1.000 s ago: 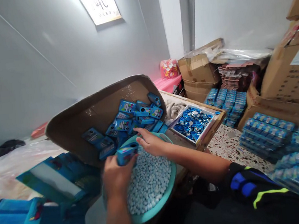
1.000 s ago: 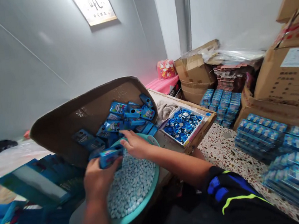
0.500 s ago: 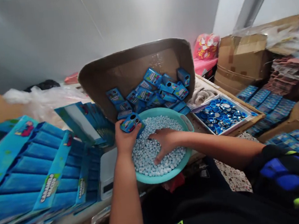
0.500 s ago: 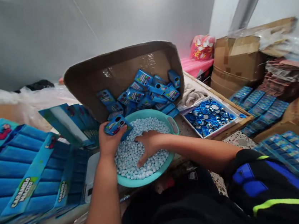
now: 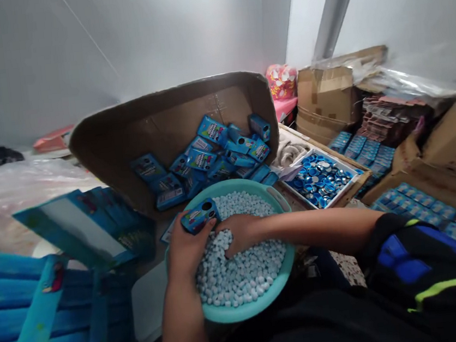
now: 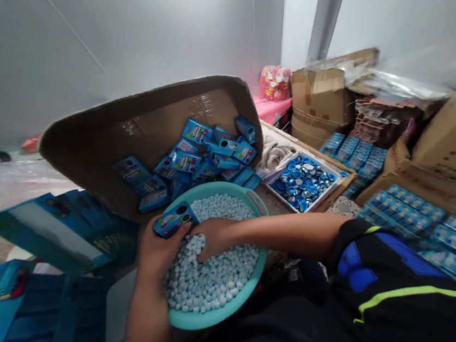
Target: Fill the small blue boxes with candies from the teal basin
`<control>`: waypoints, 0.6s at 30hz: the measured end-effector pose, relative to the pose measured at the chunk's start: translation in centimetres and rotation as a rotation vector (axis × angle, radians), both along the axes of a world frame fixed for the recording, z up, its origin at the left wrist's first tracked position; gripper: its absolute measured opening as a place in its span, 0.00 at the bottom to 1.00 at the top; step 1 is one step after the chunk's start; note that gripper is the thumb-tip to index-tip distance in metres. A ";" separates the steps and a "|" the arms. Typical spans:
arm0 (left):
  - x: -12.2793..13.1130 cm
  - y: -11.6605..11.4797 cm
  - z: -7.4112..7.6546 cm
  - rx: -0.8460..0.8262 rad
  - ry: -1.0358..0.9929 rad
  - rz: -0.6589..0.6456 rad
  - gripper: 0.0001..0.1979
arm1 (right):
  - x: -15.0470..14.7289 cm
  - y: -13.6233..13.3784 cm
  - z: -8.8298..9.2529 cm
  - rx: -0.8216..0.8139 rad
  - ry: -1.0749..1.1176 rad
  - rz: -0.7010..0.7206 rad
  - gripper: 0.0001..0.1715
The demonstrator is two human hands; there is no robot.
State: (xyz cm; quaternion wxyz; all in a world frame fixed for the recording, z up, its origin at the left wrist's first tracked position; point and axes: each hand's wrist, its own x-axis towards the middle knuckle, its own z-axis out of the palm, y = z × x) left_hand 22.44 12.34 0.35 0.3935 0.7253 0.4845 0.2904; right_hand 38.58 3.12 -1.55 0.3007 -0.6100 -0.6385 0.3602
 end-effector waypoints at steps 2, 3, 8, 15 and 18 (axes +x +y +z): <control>-0.1 -0.2 -0.1 -0.022 -0.011 0.015 0.34 | 0.6 -1.0 0.7 -0.005 0.006 0.017 0.24; -0.1 -0.2 -0.2 -0.030 -0.021 0.024 0.35 | 0.9 -1.5 1.1 -0.002 0.023 0.025 0.22; 0.2 -1.0 0.4 -0.083 -0.099 -0.052 0.32 | 1.8 -2.5 3.3 0.131 0.386 -0.033 0.10; 0.0 -2.1 0.4 -0.103 -0.098 -0.257 0.25 | 0.9 -0.1 6.3 0.393 0.742 -0.294 0.12; -0.1 -2.2 0.1 -0.076 -0.080 -0.290 0.23 | 0.2 1.1 6.4 0.423 0.856 -0.368 0.18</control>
